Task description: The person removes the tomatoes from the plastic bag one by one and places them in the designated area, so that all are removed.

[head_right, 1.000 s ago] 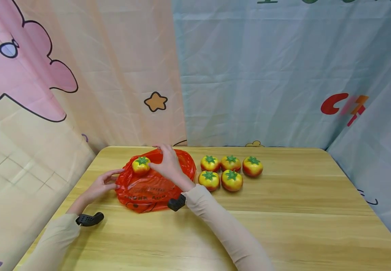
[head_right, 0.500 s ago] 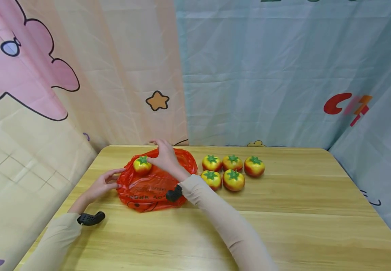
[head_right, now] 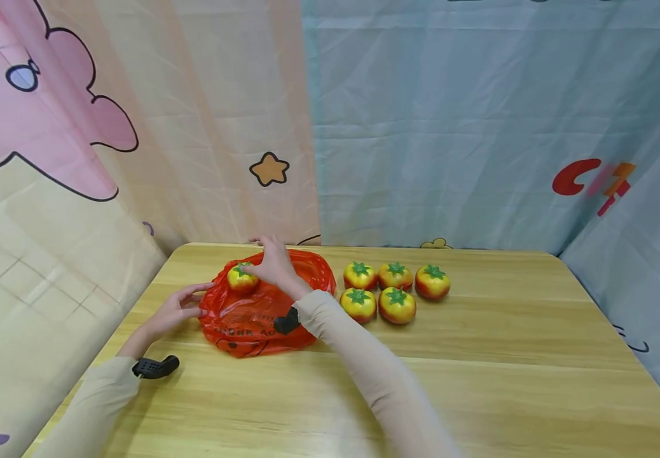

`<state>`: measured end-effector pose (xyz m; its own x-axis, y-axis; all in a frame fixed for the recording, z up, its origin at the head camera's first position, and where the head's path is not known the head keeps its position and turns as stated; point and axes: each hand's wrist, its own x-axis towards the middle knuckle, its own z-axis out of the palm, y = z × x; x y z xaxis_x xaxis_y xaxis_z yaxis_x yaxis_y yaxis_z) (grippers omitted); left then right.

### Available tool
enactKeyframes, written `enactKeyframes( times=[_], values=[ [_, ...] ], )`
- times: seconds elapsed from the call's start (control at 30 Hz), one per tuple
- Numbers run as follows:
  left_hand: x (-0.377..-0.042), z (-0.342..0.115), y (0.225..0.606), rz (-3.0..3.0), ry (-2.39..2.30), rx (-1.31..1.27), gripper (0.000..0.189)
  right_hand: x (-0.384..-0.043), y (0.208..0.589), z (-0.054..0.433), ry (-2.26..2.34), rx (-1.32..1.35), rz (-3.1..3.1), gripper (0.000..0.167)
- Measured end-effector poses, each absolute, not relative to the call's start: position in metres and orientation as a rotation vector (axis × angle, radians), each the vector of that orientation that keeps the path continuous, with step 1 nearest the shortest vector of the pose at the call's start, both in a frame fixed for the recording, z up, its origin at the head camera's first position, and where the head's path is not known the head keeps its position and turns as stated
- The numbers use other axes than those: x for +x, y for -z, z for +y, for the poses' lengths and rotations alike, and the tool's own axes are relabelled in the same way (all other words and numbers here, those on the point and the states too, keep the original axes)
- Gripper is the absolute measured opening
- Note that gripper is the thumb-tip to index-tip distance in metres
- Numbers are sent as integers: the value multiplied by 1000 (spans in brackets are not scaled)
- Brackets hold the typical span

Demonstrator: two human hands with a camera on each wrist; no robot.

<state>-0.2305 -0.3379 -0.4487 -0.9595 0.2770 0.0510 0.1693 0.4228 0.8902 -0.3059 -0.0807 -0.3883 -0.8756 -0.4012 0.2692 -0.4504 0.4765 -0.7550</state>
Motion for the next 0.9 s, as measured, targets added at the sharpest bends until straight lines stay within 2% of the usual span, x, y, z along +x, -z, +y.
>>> enactKeyframes(
  times=[0.43,0.9],
  values=[
    [-230,-336,447,2578,-1555,366,60,-300,413,-96,-1489,642,-2731,68],
    [-228,-335,445,2555,-1580,378,60,-298,430,-106,-1477,620,-2718,64]
  ],
)
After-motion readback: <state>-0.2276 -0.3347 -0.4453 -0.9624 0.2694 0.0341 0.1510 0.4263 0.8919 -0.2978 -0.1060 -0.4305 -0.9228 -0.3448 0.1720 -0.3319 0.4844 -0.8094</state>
